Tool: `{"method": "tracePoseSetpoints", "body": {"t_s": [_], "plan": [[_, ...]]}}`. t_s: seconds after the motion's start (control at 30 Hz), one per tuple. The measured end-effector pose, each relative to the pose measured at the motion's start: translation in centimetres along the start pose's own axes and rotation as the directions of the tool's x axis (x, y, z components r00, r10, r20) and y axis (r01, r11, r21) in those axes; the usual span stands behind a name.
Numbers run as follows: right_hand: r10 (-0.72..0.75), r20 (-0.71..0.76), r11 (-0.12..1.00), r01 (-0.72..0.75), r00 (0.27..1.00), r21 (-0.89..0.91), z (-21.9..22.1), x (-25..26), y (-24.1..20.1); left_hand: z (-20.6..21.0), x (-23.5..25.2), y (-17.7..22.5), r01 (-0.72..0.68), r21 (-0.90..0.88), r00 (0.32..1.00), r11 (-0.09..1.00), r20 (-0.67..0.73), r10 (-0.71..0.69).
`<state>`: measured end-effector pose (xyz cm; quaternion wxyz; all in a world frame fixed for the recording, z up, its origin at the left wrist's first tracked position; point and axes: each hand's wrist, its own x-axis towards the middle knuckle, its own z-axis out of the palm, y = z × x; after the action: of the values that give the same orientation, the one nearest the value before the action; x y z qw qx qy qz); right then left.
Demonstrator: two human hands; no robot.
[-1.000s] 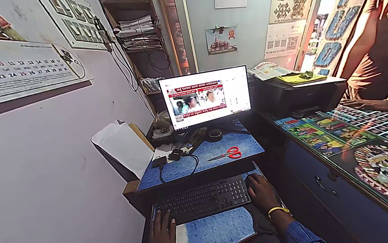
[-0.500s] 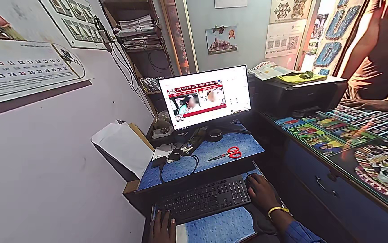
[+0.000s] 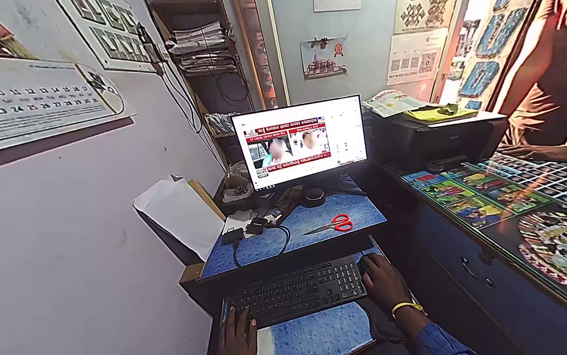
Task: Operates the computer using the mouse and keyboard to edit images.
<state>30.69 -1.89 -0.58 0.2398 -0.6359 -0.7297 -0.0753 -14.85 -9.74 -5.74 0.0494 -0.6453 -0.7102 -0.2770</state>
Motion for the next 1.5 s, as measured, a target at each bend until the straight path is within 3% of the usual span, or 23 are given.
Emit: {"method": "tracePoseSetpoints", "body": {"t_s": [1.5], "plan": [[0.035, 0.010, 0.999, -0.035, 0.999, 0.000, -0.54, -0.07, -0.33, -0.07, -0.07, 0.11, 0.004, 0.000, 1.000, 1.000, 0.013, -0.004]]}}
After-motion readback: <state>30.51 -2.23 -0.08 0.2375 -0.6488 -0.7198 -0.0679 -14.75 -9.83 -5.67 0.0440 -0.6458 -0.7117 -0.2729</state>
